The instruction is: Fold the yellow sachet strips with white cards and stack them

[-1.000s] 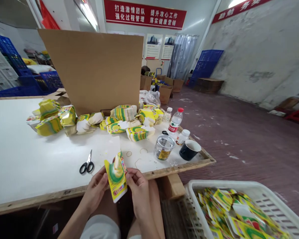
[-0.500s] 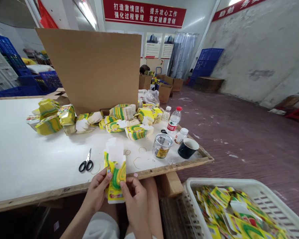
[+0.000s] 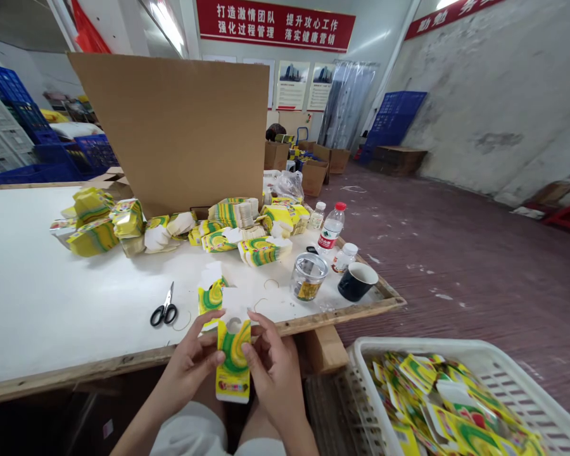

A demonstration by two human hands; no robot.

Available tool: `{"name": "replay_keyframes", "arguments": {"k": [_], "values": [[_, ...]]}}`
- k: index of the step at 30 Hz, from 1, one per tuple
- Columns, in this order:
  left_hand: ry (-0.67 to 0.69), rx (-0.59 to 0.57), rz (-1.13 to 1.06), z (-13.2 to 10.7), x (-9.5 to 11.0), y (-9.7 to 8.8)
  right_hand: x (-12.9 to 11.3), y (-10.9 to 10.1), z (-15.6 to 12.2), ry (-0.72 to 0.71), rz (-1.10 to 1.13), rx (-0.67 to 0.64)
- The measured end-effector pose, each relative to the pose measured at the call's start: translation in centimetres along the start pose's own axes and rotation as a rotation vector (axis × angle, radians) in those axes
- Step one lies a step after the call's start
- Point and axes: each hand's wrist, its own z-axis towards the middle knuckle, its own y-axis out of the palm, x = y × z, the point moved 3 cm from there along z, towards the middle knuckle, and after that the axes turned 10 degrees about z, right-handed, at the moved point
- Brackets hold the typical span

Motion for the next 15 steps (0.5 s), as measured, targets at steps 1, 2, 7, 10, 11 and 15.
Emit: {"name": "replay_keyframes", "arguments": {"k": [1, 2, 7, 10, 11, 15], "values": [[-0.008, -0.038, -0.035, -0.1, 0.1, 0.1, -0.4, -0.1, 0.2, 0.030, 0.025, -0.059], [-0.013, -0.073, -0.072, -0.2, 0.2, 0.3, -0.7, -0.1, 0.3, 0.058, 0.034, -0.113], [-0.026, -0.140, -0.175, -0.4, 0.0, 1.0, -1.2, -0.4, 0.7, 0.026, -0.119, -0.149], [-0.039, -0.108, -0.171, -0.3, -0.4, 0.8, -0.6, -0.5, 0.7, -0.002, -0.093, -0.058], [-0.044, -0.102, -0.156, -0.3, -0.5, 0.6, -0.4, -0.6, 0.7, 0.004, -0.063, -0.020], [-0.065, -0.069, -0.046, 0.1, -0.8, 0.1, -0.9, -1.0, 1.0, -0.052, -0.088, 0.005]]}}
